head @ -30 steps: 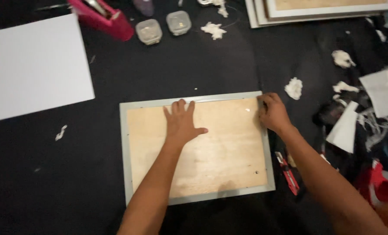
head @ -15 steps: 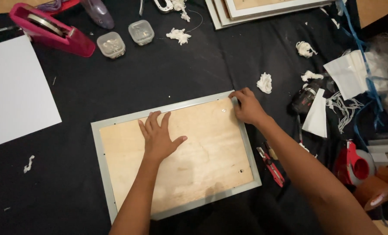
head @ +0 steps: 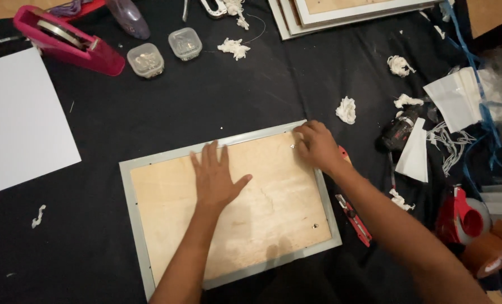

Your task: Assembling a picture frame by inserting a wooden backing and then measuring and cutting black material using a metal ruler and utility knife.

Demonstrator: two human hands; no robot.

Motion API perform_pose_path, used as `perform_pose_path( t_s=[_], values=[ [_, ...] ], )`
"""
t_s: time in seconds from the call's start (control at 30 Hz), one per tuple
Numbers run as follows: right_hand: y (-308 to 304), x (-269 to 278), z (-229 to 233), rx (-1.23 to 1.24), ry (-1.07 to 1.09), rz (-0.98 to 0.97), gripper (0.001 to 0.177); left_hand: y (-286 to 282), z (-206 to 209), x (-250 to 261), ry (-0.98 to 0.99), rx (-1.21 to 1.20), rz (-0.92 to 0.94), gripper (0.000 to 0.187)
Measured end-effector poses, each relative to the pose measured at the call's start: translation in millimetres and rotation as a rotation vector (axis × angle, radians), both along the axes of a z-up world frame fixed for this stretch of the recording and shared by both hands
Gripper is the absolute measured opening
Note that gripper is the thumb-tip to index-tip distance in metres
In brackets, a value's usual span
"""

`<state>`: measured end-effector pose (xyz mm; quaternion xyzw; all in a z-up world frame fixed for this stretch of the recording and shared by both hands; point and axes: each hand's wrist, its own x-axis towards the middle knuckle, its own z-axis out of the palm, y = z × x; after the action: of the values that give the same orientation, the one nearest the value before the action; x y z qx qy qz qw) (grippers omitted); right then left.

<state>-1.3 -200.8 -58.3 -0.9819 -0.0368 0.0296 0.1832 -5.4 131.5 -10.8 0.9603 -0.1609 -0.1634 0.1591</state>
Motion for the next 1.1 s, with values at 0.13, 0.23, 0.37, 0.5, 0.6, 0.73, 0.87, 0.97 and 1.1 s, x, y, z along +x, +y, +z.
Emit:
perform_pose_path(
  t_s=[0.13, 0.23, 0.37, 0.5, 0.6, 0.73, 0.87, 0.97, 1.1],
  values=[
    [4.5, 5.6, 12.0, 0.398, 0.215, -0.519, 0.06, -43.4, -12.0, 1.4, -0.113, -0.078, -0.16, 0.083],
    [-8.6, 12.4, 14.4, 0.53, 0.309, -0.656, 0.059, -78.9, -9.7, 5.1, -0.116, -0.109, -0.28, 0.077],
    [-20.0, 23.0, 7.8, 0.514, 0.346, -0.687, 0.058, -116.6, -26.8, 7.7, -0.166, -0.032, -0.366, 0.075],
    [-11.5, 34.0, 28.9, 0.56, 0.506, -0.68, 0.086, -131.7, -2.3, 10.5, -0.06, 0.122, -0.368, 0.085],
    [-1.3, 40.8, 47.2, 0.603, 0.567, -0.734, 0.106, -138.4, 21.1, 15.3, 0.052, 0.191, -0.374, 0.085],
    [-8.5, 41.2, 28.9, 0.707, 0.586, -0.737, 0.112, -153.8, 18.2, 18.3, 0.109, 0.294, -0.372, 0.086],
    [-5.7, 40.5, 37.6, 0.688, 0.591, -0.71, 0.116, -159.4, 23.1, 22.3, 0.161, 0.332, -0.364, 0.087],
    [-11.8, 38.5, 30.3, 0.688, 0.555, -0.694, 0.103, -152.9, 20.6, 22.7, 0.164, 0.338, -0.374, 0.088],
    [-22.3, 27.9, 8.0, 0.636, 0.478, -0.662, 0.059, -124.8, -2.5, -4.9, 0.011, 0.128, -0.317, 0.083]
  ],
)
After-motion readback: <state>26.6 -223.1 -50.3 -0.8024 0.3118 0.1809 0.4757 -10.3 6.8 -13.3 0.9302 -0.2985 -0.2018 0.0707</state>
